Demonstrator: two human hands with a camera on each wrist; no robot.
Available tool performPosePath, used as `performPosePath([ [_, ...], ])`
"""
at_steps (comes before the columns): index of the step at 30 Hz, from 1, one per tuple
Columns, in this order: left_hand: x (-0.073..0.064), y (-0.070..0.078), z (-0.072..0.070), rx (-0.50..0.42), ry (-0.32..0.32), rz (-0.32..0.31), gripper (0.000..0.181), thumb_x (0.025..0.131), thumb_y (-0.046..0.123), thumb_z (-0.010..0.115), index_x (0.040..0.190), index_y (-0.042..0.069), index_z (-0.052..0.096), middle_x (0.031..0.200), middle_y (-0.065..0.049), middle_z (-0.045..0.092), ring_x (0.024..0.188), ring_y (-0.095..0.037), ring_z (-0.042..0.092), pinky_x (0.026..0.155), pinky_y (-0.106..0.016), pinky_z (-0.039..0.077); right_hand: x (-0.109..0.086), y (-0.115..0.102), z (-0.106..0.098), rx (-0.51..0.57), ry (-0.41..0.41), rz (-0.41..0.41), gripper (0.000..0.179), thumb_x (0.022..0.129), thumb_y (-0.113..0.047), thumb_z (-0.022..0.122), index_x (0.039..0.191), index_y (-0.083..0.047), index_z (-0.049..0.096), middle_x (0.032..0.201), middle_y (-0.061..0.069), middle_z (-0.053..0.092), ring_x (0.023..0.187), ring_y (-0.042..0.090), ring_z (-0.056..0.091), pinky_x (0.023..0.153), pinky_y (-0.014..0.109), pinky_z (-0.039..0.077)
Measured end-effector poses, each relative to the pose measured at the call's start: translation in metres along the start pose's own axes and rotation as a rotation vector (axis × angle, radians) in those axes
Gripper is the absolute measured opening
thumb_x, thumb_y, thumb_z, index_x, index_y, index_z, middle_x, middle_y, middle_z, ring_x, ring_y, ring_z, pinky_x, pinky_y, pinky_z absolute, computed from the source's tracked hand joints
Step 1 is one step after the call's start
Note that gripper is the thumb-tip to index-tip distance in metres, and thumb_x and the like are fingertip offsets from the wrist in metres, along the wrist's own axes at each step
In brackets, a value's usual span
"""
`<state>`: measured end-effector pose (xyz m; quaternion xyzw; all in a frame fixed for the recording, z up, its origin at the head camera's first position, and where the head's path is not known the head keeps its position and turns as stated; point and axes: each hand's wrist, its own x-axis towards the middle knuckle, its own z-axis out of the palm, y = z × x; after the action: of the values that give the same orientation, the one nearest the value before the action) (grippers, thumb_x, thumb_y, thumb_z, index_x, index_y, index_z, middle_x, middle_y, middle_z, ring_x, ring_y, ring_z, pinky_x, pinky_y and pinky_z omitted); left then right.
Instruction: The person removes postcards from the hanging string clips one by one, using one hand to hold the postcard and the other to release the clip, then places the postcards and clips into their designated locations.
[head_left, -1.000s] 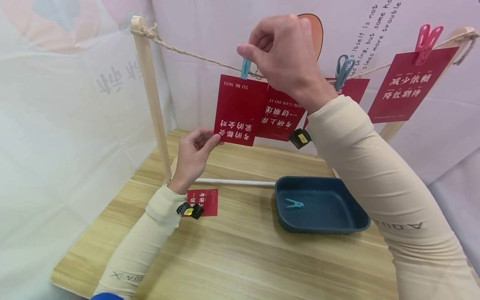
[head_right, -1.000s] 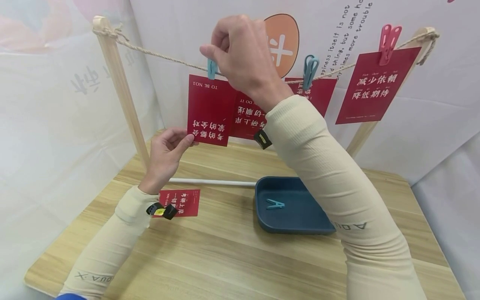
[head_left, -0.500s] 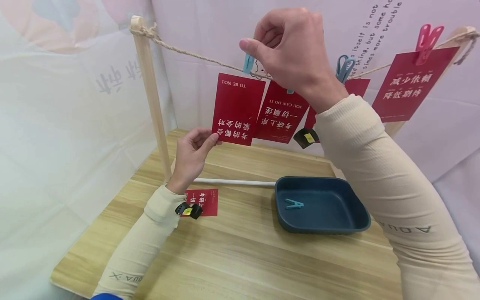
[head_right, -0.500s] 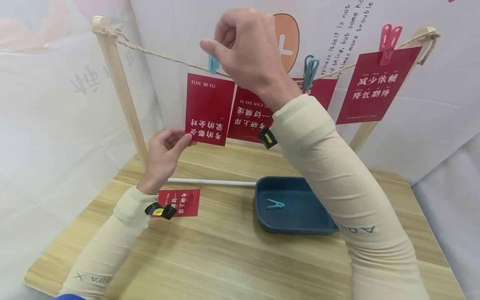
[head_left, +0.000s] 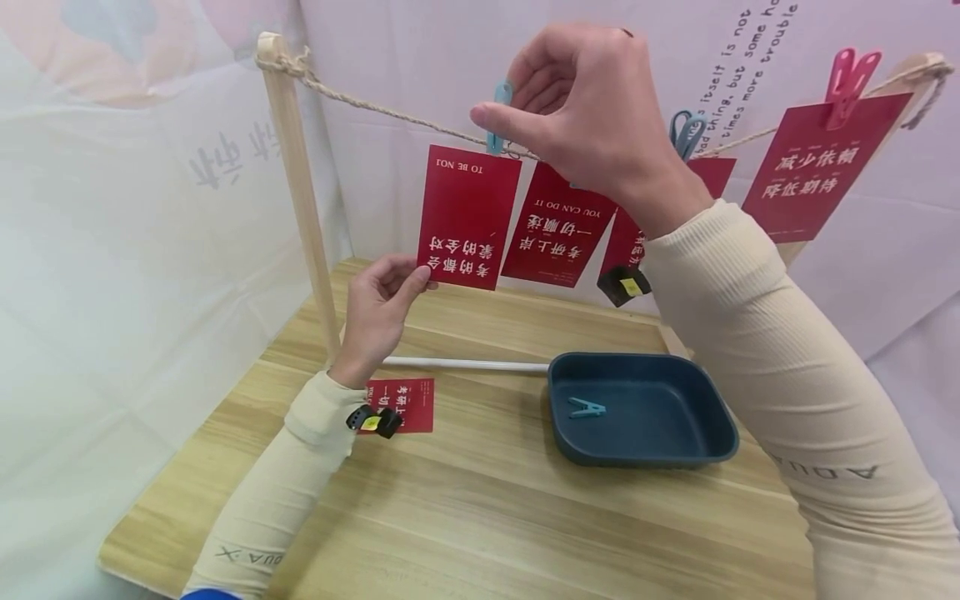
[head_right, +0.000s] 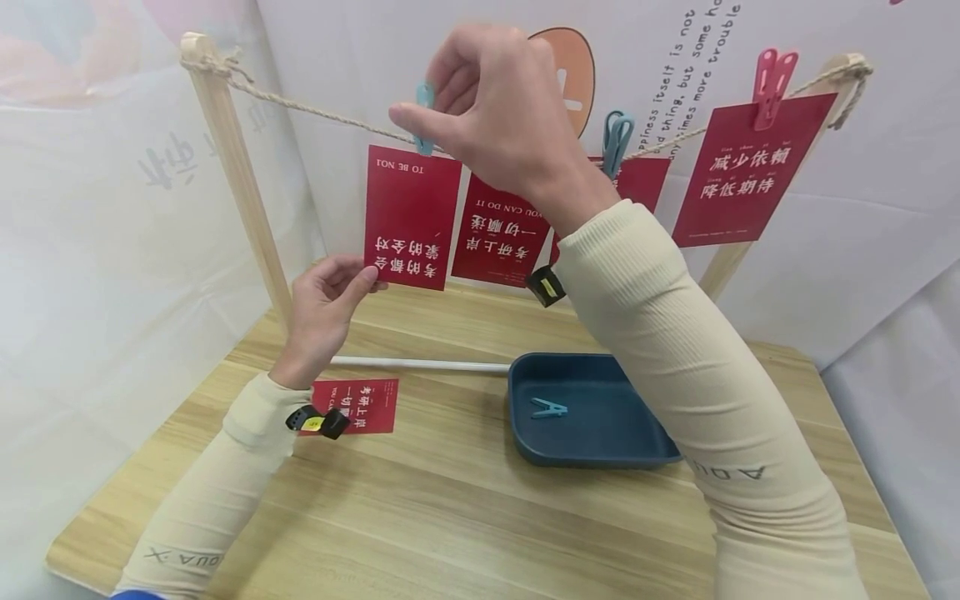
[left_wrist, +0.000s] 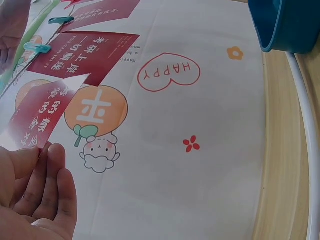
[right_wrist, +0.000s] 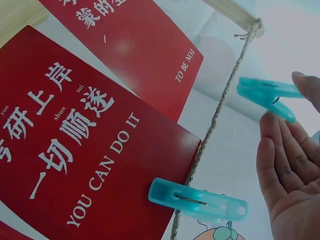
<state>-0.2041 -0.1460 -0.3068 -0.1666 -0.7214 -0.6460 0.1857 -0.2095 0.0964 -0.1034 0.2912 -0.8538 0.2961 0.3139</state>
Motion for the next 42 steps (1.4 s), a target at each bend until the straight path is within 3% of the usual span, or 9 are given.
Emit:
performPosePath([
  [10,-0.001,-0.003,-0.002,0.004,0.001,0.011,0.023,0.103,0.011,0.069,0.120,-0.005,0.070,0.103,-0.008,0.079,0.091,-0.012,0.076,0.088,-0.021,0.062,-0.012,-0.002,-0.002,0.021,-0.034,-0.048,0.044,0.092,-0.043,0.080,0.115,-0.006,0.075,0.107,0.003,0.079,0.097,0.011,0.075,0.098,0.018,0.058],
  [16,-0.001,-0.004,-0.002,0.002,-0.010,0.010,0.023,0.103,0.011,0.069,0.119,-0.005,0.069,0.104,-0.013,0.078,0.090,-0.006,0.076,0.089,-0.022,0.062,-0.022,0.000,-0.002,0.003,-0.055,-0.038,0.042,0.092,-0.041,0.081,0.115,-0.006,0.076,0.108,0.005,0.081,0.096,0.013,0.076,0.097,0.021,0.059],
  [17,-0.002,-0.005,-0.002,0.001,-0.012,0.008,0.023,0.103,0.011,0.069,0.120,-0.005,0.069,0.105,-0.012,0.078,0.090,-0.006,0.076,0.090,-0.022,0.062,-0.024,0.001,-0.003,0.005,-0.060,-0.035,0.041,0.092,-0.040,0.081,0.116,-0.007,0.076,0.108,0.006,0.081,0.097,0.015,0.077,0.104,0.021,0.056],
  [21,-0.002,-0.005,-0.004,-0.002,-0.012,-0.007,0.024,0.103,0.013,0.069,0.120,-0.005,0.069,0.102,-0.004,0.079,0.091,-0.009,0.076,0.091,-0.021,0.061,-0.032,0.003,-0.003,0.005,-0.089,-0.009,0.040,0.092,-0.039,0.082,0.117,-0.009,0.076,0.110,0.008,0.081,0.100,0.022,0.078,0.107,0.032,0.057],
  [23,-0.003,-0.006,-0.005,0.001,-0.010,-0.015,0.025,0.104,0.014,0.069,0.120,-0.004,0.069,0.101,0.000,0.078,0.092,-0.010,0.076,0.092,-0.022,0.061,-0.035,0.006,-0.003,0.001,-0.104,-0.001,0.040,0.092,-0.039,0.082,0.118,-0.009,0.076,0.111,0.008,0.080,0.101,0.022,0.078,0.107,0.034,0.058],
  [24,-0.003,-0.006,-0.005,0.000,-0.009,-0.018,0.025,0.104,0.015,0.069,0.120,-0.004,0.069,0.100,0.001,0.078,0.092,-0.010,0.076,0.092,-0.022,0.061,-0.037,0.007,-0.003,-0.009,-0.110,0.003,0.041,0.092,-0.039,0.082,0.119,-0.010,0.075,0.111,0.007,0.080,0.100,0.020,0.077,0.100,0.035,0.062],
  [31,-0.006,-0.007,-0.008,0.008,-0.010,-0.035,0.026,0.104,0.014,0.069,0.120,-0.005,0.068,0.102,-0.003,0.077,0.092,-0.006,0.075,0.092,-0.022,0.062,-0.045,0.016,-0.003,-0.014,-0.137,0.011,0.043,0.091,-0.039,0.084,0.119,-0.009,0.075,0.110,0.003,0.080,0.097,0.013,0.076,0.091,0.014,0.057],
  [39,-0.007,-0.009,-0.009,0.016,-0.007,-0.038,0.025,0.104,0.012,0.068,0.121,-0.006,0.067,0.107,-0.017,0.077,0.092,-0.007,0.075,0.092,-0.022,0.062,-0.054,0.021,-0.004,0.008,-0.146,0.025,0.041,0.090,-0.040,0.084,0.116,-0.009,0.076,0.108,0.002,0.080,0.094,0.011,0.076,0.087,0.010,0.056],
  [42,-0.007,-0.009,-0.009,0.008,-0.009,-0.037,0.024,0.104,0.013,0.068,0.120,-0.005,0.068,0.104,-0.011,0.078,0.091,-0.006,0.075,0.091,-0.022,0.062,-0.057,0.022,-0.003,0.006,-0.146,0.020,0.041,0.090,-0.038,0.084,0.117,-0.008,0.076,0.107,0.003,0.081,0.094,0.013,0.077,0.086,0.008,0.055],
])
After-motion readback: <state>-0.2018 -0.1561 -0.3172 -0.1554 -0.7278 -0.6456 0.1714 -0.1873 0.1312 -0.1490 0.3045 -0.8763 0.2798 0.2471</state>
